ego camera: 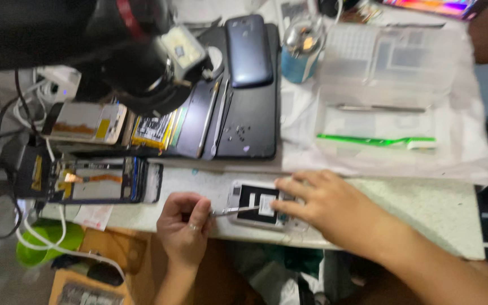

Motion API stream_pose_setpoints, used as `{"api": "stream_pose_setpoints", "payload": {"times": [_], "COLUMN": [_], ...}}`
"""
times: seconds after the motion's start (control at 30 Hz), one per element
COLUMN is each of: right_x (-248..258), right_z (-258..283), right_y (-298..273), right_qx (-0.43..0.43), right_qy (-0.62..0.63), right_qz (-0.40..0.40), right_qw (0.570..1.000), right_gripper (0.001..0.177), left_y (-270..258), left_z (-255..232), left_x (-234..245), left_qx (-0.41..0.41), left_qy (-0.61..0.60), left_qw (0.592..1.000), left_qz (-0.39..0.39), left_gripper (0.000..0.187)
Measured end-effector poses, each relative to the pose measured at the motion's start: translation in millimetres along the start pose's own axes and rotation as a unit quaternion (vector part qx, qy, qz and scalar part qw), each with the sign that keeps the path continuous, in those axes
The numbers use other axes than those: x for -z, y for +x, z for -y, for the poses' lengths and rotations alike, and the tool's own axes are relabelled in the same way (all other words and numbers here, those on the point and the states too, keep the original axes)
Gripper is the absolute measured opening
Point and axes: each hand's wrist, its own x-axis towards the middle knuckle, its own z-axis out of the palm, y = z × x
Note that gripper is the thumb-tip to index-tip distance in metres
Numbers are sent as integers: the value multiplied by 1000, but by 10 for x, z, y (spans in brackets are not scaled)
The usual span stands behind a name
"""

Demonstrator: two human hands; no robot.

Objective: The person uses a metal spudger to pry and separate internal components of a white smartphone. They repeatedly lift and reposition a black internal cover and ribbon cables while holding the phone steady with the other hand.

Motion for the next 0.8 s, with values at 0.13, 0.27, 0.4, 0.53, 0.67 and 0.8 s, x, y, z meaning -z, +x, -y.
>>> {"api": "stream_pose_setpoints", "payload": {"times": [0.13,0.27,0.4,0.53,0.67,0.8], "right_x": [174,195,117,-64,-173,-177], "right_z": [99,184,256,387,496,555], "right_y": [-107,-179,-276,-364,-300,-204], "right_qx": [-28,-58,-23,-58,-144,-170], "right_qy": [14,19,-29,-89,-61,-122], "right_qz": [101,203,101,7,39,7], "right_qw": [994,977,994,994,987,978], "right_gripper": [52,52,67,75,77,72], "left_y": [18,59,53,69,71,63], "left_z": [31,78,105,125,126,99], "left_x": [26,46,55,67,72,61], "left_qx": [-13,-14,-5,-17,-9,13], "left_qy": [-30,-23,-45,-57,-38,-39], "left_qw": [999,999,999,997,999,999], "left_qz": [22,28,22,39,37,26], "left_gripper": [12,13,13,13,13,13]}}
